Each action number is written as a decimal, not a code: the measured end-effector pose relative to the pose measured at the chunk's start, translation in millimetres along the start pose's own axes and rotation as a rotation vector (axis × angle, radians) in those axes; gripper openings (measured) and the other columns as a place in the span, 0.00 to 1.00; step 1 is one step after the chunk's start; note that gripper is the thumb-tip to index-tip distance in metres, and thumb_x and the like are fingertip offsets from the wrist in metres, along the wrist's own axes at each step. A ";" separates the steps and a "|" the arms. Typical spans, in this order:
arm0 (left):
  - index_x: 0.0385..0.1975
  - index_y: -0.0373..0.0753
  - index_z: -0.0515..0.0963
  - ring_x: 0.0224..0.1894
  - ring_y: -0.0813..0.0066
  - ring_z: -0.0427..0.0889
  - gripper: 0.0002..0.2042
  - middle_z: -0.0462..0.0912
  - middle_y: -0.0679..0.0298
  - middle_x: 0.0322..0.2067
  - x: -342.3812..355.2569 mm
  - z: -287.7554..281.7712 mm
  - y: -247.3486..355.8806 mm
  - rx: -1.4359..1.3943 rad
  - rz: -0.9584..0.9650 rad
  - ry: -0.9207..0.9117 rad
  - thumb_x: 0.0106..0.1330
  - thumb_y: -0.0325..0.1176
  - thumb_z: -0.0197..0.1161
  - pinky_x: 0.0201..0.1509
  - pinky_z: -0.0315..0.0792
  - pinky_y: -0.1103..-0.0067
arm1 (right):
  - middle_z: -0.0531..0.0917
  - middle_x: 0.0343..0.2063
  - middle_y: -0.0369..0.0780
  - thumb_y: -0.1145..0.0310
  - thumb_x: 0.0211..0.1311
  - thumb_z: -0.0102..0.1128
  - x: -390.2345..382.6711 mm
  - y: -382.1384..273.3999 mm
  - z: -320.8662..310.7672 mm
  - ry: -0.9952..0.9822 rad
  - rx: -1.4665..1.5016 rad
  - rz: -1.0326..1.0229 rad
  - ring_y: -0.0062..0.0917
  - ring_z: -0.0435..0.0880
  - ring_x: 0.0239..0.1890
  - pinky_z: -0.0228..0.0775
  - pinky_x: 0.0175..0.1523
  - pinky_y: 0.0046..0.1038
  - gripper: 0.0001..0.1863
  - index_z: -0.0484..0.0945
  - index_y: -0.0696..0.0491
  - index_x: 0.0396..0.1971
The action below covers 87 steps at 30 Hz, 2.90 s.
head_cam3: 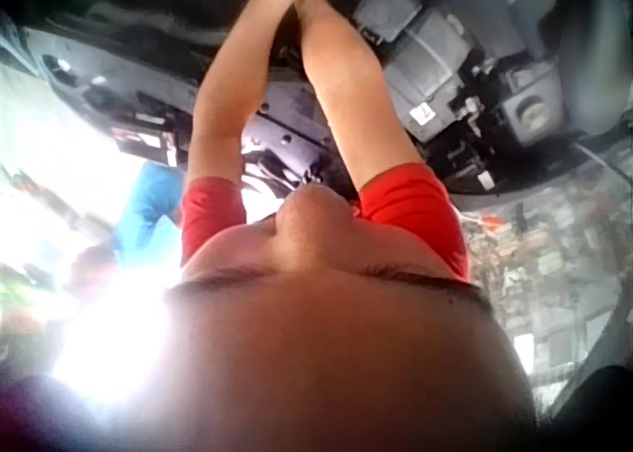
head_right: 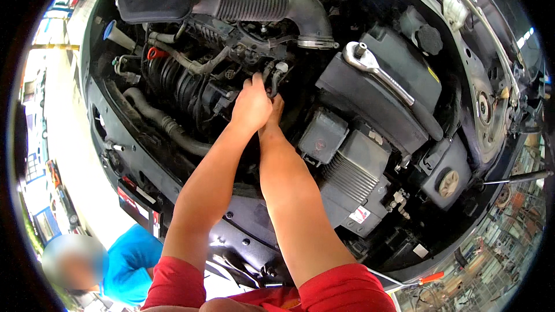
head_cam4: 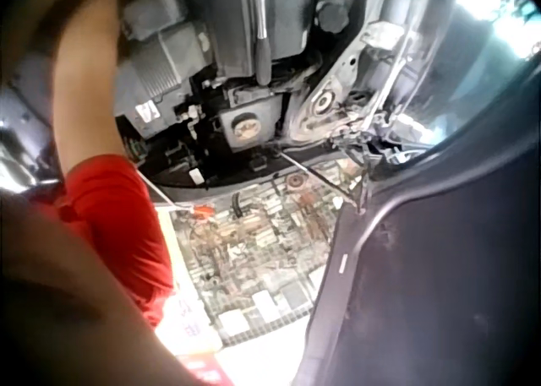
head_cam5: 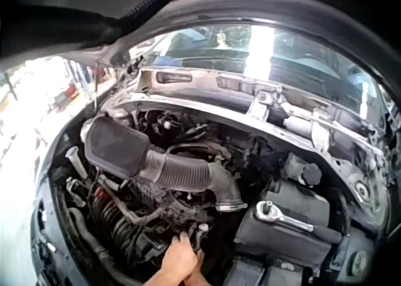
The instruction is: The person walks through a garage, selects a ratchet from a tool cart, and works on a car engine with the hood open. They use the ratchet to loosen and tighten bolts on the engine, then remove and reinsert a bolt by hand.
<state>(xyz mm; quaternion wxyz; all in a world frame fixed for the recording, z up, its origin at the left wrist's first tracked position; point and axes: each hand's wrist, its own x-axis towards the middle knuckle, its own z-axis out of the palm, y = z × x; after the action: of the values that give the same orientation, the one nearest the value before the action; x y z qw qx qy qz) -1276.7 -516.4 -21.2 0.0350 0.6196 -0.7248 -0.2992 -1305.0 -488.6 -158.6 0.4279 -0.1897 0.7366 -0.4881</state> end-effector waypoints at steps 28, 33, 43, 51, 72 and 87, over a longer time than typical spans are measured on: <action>0.66 0.35 0.56 0.57 0.39 0.74 0.32 0.71 0.35 0.54 12.8 -1.5 -8.7 -0.173 -0.093 -0.090 0.59 0.30 0.57 0.62 0.69 0.60 | 0.84 0.45 0.47 0.54 0.61 0.59 -10.1 -23.8 -16.1 -0.074 -0.139 0.106 0.42 0.82 0.47 0.71 0.52 0.40 0.23 0.75 0.51 0.52; 0.72 0.40 0.50 0.53 0.38 0.77 0.43 0.73 0.35 0.51 3.3 2.8 -4.7 -0.001 0.031 -0.048 0.58 0.40 0.66 0.58 0.72 0.59 | 0.82 0.43 0.40 0.58 0.71 0.47 6.7 24.2 -0.9 -0.192 1.061 0.338 0.32 0.81 0.42 0.72 0.48 0.36 0.16 0.77 0.50 0.51; 0.66 0.38 0.58 0.50 0.39 0.79 0.37 0.79 0.37 0.47 11.0 2.9 -9.3 -0.011 0.004 -0.020 0.56 0.41 0.64 0.56 0.73 0.57 | 0.80 0.50 0.55 0.54 0.66 0.51 -22.0 -44.9 -41.6 -0.180 -0.474 -0.034 0.51 0.78 0.53 0.69 0.54 0.45 0.21 0.77 0.59 0.40; 0.65 0.33 0.60 0.51 0.42 0.80 0.36 0.81 0.38 0.47 22.1 -4.0 -14.5 -0.103 0.021 -0.066 0.57 0.39 0.64 0.57 0.74 0.59 | 0.83 0.40 0.55 0.63 0.67 0.40 -33.1 -71.3 -51.7 0.107 -0.242 0.141 0.50 0.80 0.42 0.69 0.50 0.43 0.18 0.76 0.63 0.38; 0.66 0.41 0.61 0.52 0.38 0.78 0.28 0.70 0.36 0.56 5.1 -6.7 -9.3 -0.083 0.062 -0.018 0.64 0.24 0.53 0.55 0.75 0.58 | 0.84 0.47 0.47 0.69 0.60 0.52 49.4 -123.6 -99.1 -0.697 -1.339 -0.501 0.43 0.81 0.51 0.72 0.57 0.39 0.16 0.85 0.53 0.44; 0.61 0.36 0.66 0.53 0.43 0.79 0.21 0.77 0.40 0.50 7.2 1.4 -12.0 -0.032 0.070 0.034 0.68 0.28 0.47 0.57 0.73 0.59 | 0.80 0.55 0.46 0.57 0.69 0.55 104.1 -83.2 -77.9 -0.988 -1.482 -0.542 0.41 0.78 0.57 0.69 0.60 0.36 0.22 0.75 0.52 0.57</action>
<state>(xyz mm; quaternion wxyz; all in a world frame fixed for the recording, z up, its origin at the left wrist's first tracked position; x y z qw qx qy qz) -1268.4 -523.1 -30.4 0.0678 0.5981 -0.7405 -0.2989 -1438.5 -555.4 -119.3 0.3340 -0.7664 0.5250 0.1597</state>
